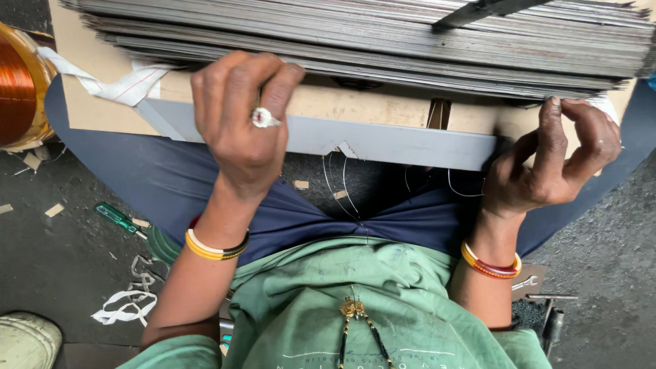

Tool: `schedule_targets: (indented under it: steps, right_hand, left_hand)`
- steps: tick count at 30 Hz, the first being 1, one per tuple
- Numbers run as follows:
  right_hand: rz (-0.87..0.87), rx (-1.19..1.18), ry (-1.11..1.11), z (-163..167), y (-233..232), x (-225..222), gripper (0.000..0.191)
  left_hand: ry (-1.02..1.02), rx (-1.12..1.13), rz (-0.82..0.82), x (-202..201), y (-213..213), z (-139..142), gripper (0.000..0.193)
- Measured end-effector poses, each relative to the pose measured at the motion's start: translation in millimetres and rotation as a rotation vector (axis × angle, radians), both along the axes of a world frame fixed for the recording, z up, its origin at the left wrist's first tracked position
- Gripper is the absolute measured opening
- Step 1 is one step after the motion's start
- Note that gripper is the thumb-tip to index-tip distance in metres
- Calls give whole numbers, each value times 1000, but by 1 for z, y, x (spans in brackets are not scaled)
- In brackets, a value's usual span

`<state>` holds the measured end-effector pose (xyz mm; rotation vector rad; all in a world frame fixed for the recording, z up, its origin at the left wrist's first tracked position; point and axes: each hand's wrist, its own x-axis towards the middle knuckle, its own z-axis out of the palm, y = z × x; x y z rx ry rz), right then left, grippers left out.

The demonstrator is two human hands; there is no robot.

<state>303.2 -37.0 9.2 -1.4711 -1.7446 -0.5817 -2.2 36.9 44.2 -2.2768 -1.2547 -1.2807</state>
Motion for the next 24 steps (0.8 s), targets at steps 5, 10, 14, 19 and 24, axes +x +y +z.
schedule_targets:
  steps: [5, 10, 14, 19, 24]
  right_hand:
    - [60, 11, 50, 0, 0, -1, 56]
    - [57, 2, 52, -1, 0, -2, 40]
    - [52, 0, 52, -5, 1, 0, 34]
    - [58, -17, 66, -8, 2, 1, 30]
    - [-13, -98, 41, 9, -2, -12, 29]
  left_hand:
    - [-41, 11, -62, -18, 0, -6, 20]
    - [-21, 44, -58, -23, 3, -16, 20]
    - [-8, 61, -51, -26, 3, -25, 22]
    - [12, 53, -2, -26, 6, -35, 22]
    - [43, -13, 29, -26, -3, -25, 21]
